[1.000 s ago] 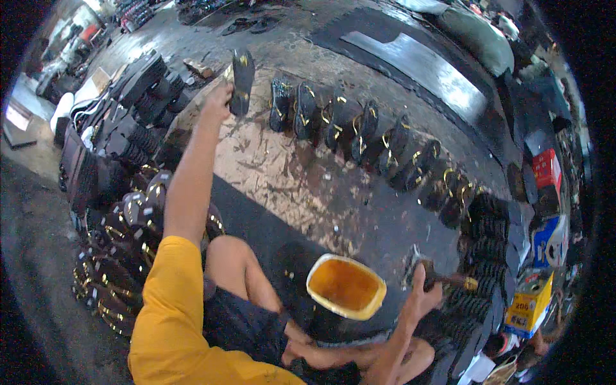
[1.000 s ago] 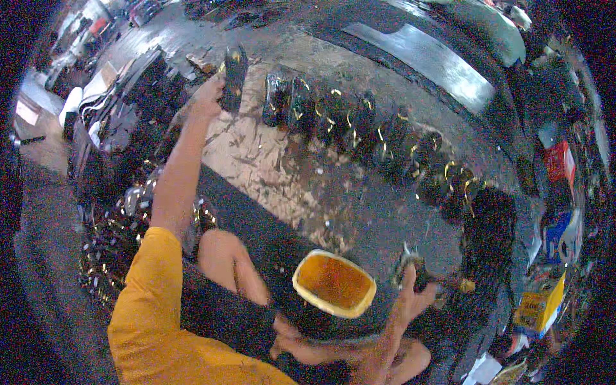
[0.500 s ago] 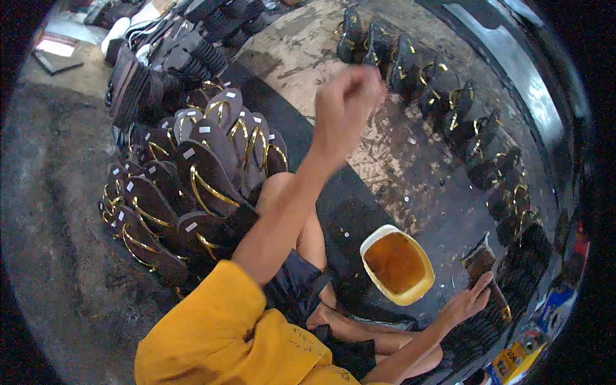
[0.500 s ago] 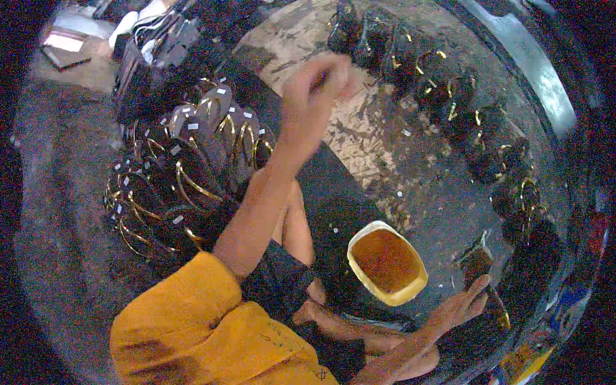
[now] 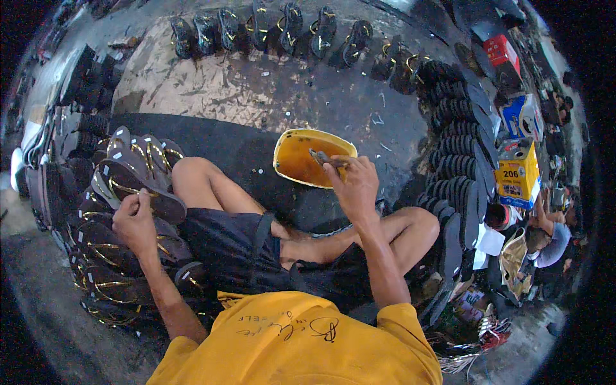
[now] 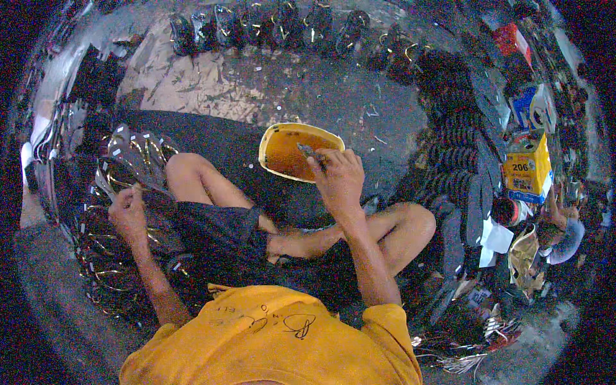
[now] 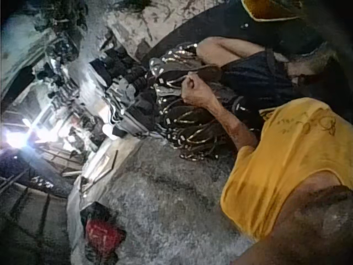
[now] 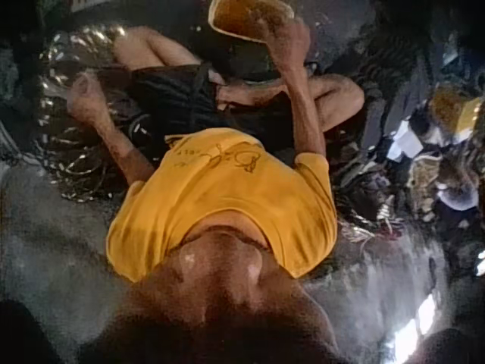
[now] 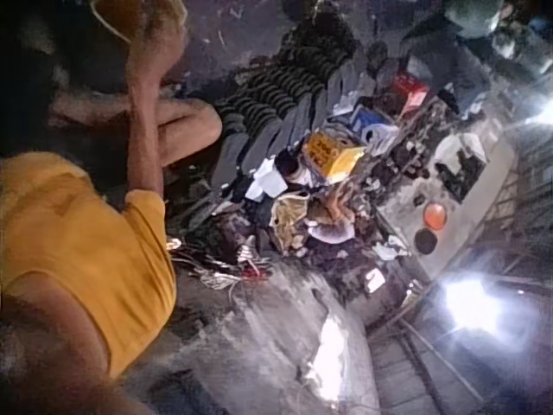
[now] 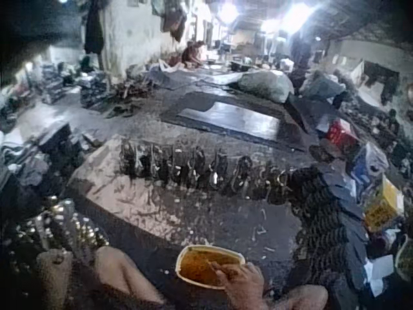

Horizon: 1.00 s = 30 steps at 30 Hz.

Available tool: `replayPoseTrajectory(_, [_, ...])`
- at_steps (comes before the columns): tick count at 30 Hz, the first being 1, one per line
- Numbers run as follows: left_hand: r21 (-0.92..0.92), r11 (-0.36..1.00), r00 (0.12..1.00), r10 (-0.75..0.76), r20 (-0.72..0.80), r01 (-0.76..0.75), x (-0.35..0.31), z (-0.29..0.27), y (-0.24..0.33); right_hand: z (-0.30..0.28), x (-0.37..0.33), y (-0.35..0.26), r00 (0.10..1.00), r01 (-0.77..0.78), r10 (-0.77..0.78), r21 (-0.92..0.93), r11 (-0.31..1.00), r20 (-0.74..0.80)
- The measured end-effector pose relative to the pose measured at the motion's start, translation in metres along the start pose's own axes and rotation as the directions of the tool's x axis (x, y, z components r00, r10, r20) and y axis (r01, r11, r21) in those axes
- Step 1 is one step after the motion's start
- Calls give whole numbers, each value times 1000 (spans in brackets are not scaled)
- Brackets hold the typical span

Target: The person sits on the floor and repeatedly applies a gold-colored substance to the soles of black sandals using a brush. They dip the brush into a container, spread the substance across the sole, and place each finished sandal on the floor.

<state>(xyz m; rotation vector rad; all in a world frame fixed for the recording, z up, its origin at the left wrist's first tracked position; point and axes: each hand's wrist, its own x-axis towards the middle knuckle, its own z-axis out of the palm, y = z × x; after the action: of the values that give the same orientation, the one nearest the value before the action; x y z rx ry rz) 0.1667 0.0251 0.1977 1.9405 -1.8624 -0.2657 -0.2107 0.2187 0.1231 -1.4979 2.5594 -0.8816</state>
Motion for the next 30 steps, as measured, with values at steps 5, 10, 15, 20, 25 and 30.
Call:
replayPoseTrajectory(5, [37, 942, 941, 335, -40, -334, -17, -34, 18, -26, -3, 19, 829, -394, 523, 457, 798, -198])
replayPoseTrajectory(10, [-236, 854, 780, 520, 350, -463, -73, -1, 35, -30, -41, 64, 839, -481, 538, 349, 804, -85])
replayPoseTrajectory(15, [12, 762, 712, 600, 364, -648, -108, 16, 26, -40, -43, 47, 818, -547, 576, 315, 776, 1])
replayPoseTrajectory(20, [-589, 808, 777, 364, 514, 10, -95, 26, 28, -44, -48, 44, 750, -604, 646, 541, 585, 139])
replayPoseTrajectory(25, [-279, -221, 356, 581, 732, 934, -104, 48, 99, -103, 30, 0, 818, -115, 569, 944, 310, -88])
replayPoseTrajectory(30, [-260, -239, 354, 630, 691, 935, -116, 61, 105, -52, 23, -88, 902, 431, -327, 581, 691, -281])
